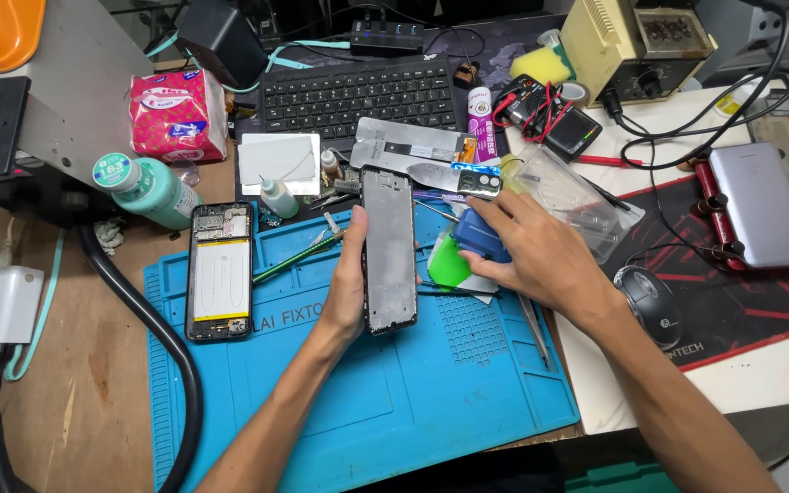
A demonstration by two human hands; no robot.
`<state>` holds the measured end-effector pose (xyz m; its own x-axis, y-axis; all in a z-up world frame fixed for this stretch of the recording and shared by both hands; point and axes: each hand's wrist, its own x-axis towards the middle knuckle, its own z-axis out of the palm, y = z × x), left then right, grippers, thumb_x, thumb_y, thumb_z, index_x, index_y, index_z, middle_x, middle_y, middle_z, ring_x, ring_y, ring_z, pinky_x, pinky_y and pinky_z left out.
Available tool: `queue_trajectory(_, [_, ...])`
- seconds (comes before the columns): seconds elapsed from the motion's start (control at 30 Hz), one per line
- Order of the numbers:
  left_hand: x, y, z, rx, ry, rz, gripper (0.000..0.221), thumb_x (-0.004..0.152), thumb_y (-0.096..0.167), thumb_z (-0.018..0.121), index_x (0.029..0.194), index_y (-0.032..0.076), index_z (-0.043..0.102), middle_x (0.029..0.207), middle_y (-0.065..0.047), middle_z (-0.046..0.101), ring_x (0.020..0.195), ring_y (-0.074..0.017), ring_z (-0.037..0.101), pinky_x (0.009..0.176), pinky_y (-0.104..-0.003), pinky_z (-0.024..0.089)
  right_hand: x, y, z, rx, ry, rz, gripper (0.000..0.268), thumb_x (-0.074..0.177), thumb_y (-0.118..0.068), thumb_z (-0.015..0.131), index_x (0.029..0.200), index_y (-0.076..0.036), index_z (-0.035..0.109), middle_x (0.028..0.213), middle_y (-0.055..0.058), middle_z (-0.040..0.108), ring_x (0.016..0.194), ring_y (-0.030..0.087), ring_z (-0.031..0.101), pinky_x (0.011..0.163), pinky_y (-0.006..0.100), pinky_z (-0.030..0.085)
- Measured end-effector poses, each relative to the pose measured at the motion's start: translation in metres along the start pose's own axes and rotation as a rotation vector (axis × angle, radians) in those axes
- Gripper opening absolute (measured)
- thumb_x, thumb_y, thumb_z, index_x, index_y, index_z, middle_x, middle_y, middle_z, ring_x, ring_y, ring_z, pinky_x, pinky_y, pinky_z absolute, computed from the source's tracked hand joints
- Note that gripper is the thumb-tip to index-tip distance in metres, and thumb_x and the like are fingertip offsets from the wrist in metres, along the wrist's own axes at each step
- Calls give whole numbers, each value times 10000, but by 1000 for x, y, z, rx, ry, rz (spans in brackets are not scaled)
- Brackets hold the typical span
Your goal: The technician is carefully prying a mobile phone screen from its frame and cleaning the edges with a brush to prepare for a replacement.
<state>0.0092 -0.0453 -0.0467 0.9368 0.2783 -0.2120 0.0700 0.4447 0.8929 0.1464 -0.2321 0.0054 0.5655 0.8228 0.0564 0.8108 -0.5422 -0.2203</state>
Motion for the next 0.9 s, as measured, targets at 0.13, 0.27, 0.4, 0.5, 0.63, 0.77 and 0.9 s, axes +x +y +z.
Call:
queue_trajectory(0.13, [-1,7,7,-12,-17,-14,795,989,689,279,1176,22,669,832,-156,711,689,-263,741,574,-340,606,-2,-2,-6,29,-10,14,618,869,-410,738,1393,-111,603,1129,143,668,1064,348,675,798,437,593])
queue_trajectory(0.27, [-6,19,19,-6,-4,-19,802,975,700,271,1151,19,658,861,-178,713,707,-278,746,595,-361,619,-3,-5,-13,66,-32,15,638,873,-403,741,1413,-107,575,1143,160,664,1081,358,676,828,450,585])
queue_trajectory(0.4, [-9,22,24,-32,-3,-16,792,982,693,269,1103,17,663,862,-190,726,711,-290,754,590,-369,632,-4,-6,-16,111,6,20,670,846,-411,785,1406,-97,589,1118,177,667,1059,371,684,827,467,584])
queue_trajectory(0.5, [-5,3,17,-49,3,-12,785,989,687,270,1096,22,674,867,-192,730,713,-288,756,596,-366,636,-13,0,-17,63,152,-25,616,857,-367,785,1374,-79,615,1108,176,651,1042,379,680,834,476,587])
queue_trajectory(0.63, [-10,7,27,-71,-5,-18,771,995,670,269,1102,23,674,892,-197,733,720,-290,757,607,-378,641,-48,12,-14,-30,335,43,515,919,-372,746,1355,-116,649,1143,101,612,1081,289,663,909,374,567])
queue_trajectory(0.77, [-10,0,28,-166,-6,-102,775,932,667,329,1272,38,627,941,-193,712,700,-299,718,594,-403,614,-100,25,0,8,603,179,424,926,-165,787,1311,-12,693,1255,199,560,1185,364,590,1032,463,525])
queue_trajectory(0.9, [-16,-3,35,-286,-33,-231,858,857,710,386,1425,99,585,993,-123,682,701,-282,700,618,-395,586,-142,37,15,-40,651,312,469,922,-110,790,1352,35,672,1347,286,450,1281,443,526,1083,563,498])
